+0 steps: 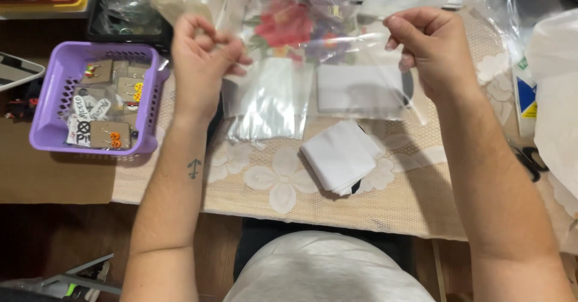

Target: The person places folded white fabric items into clear plastic bags on a table. They handle the bags and fabric by hand, folding the fabric and inserting it into the packaging. A smartphone is briefly picked up and placed back down during the process.

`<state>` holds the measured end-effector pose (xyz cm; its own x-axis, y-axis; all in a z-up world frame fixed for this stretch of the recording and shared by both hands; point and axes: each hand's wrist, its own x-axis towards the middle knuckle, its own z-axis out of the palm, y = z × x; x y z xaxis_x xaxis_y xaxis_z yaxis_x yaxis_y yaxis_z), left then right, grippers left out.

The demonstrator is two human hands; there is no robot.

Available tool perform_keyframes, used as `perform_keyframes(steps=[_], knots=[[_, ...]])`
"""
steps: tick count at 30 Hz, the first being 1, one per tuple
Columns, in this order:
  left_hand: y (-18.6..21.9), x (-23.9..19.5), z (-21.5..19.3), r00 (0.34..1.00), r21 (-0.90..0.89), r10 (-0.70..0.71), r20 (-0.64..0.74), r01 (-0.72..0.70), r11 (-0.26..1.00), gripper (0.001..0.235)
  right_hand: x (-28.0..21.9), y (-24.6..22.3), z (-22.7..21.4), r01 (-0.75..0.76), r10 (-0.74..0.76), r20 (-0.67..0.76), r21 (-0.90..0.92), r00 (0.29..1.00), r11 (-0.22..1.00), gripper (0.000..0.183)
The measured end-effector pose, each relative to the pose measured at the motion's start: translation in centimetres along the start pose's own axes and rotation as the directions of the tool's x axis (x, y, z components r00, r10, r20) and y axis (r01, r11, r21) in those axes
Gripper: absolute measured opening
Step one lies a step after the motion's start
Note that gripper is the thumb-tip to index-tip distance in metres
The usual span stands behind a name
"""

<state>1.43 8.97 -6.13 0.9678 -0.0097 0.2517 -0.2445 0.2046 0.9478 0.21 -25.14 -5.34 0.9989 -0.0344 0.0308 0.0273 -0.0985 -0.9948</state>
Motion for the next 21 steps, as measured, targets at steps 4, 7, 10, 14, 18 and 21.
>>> perform_keyframes(steps=[4, 7, 10, 14, 18, 21], knots=[[-1.8, -1.9, 2.0, 0.972, 0.081, -0.234, -0.006, 0.234, 0.969, 0.031, 0.1, 3.8, -1.8, 0.066, -0.084, -0.108, -0.160, 0.991, 0.985, 0.009], [-4.3, -2.4, 3.3, 0.962, 0.136, -0.263, 0.074, 0.252, 0.958, 0.023, -0.3, 4.4, -2.5, -0.003, -0.037, -0.143, -0.270, 0.989, 0.963, 0.018], [-6.4, -1.9, 4.6, 0.944, 0.135, -0.290, 0.159, 0.271, 0.953, 0.026, -0.7, 5.3, -3.3, -0.055, -0.010, -0.183, -0.347, 0.983, 0.936, 0.025], [-6.6, -1.0, 6.1, 0.881, 0.203, -0.445, 0.158, 0.413, 0.888, 0.050, -0.6, 8.0, -4.0, -0.061, -0.049, -0.272, -0.380, 0.961, 0.923, 0.029], [-8.3, -0.6, 5.8, 0.874, 0.202, -0.424, 0.237, 0.383, 0.901, 0.061, 0.0, 10.0, -4.8, -0.039, -0.077, -0.284, -0.384, 0.956, 0.923, 0.032], [-8.0, -0.7, 5.7, 0.841, 0.246, -0.496, 0.215, 0.445, 0.861, 0.066, -0.1, 10.3, -5.1, -0.019, -0.080, -0.280, -0.335, 0.957, 0.942, 0.033]])
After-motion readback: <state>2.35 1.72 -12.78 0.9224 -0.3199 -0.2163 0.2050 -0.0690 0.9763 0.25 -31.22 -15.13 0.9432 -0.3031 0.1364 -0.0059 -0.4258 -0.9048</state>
